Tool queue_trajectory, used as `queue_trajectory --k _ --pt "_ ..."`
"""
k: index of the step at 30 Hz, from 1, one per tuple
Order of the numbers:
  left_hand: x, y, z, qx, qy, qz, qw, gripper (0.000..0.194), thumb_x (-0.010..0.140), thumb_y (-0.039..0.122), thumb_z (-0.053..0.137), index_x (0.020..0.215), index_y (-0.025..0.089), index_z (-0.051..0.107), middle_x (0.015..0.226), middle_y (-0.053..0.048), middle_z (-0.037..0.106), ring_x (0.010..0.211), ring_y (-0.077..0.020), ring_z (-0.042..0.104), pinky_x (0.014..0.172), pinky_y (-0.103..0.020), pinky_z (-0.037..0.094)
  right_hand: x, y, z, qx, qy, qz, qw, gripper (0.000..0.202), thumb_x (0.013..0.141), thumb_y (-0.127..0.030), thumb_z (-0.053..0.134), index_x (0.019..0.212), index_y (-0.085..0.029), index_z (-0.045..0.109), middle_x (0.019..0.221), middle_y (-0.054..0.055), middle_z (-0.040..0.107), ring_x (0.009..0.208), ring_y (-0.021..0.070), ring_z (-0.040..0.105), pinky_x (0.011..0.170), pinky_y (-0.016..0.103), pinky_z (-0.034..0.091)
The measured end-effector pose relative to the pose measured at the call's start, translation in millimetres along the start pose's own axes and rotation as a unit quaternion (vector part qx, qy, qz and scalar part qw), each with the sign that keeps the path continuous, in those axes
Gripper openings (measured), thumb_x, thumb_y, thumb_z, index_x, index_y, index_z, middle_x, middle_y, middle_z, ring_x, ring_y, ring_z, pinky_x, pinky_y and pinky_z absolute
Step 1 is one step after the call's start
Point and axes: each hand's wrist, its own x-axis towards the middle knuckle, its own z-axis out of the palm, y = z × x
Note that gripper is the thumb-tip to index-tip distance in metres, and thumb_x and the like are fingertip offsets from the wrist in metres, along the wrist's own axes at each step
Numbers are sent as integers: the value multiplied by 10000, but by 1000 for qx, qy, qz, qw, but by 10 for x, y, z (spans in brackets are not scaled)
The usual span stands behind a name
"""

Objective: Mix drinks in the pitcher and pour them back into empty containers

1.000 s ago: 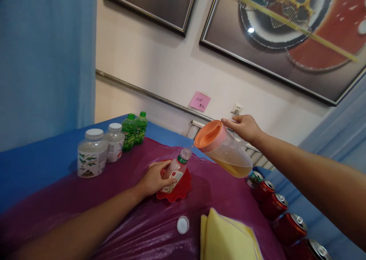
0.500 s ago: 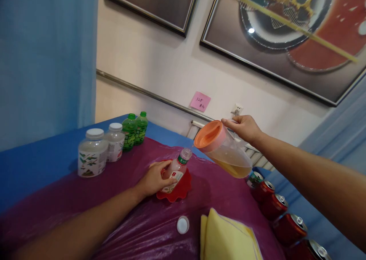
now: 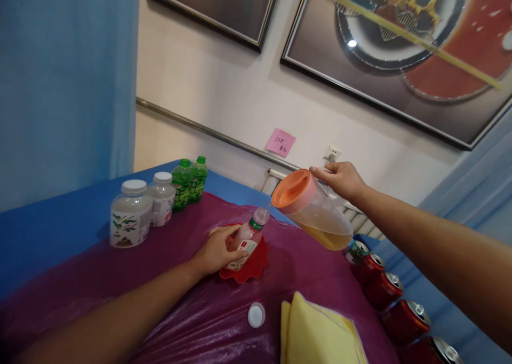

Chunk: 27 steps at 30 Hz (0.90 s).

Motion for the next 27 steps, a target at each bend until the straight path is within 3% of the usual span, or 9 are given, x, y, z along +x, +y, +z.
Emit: queue_trajectory --k 27 --pt "-10 9 -8 -1 2 -1 1000 703 679 504 827 1301 236 639 1327 -79 697 1224 -326 624 1088 -446 411 -5 -14 9 -4 -6 9 1000 582 737 -696 698 518 -240 409 488 -39 369 471 104 349 452 282 269"
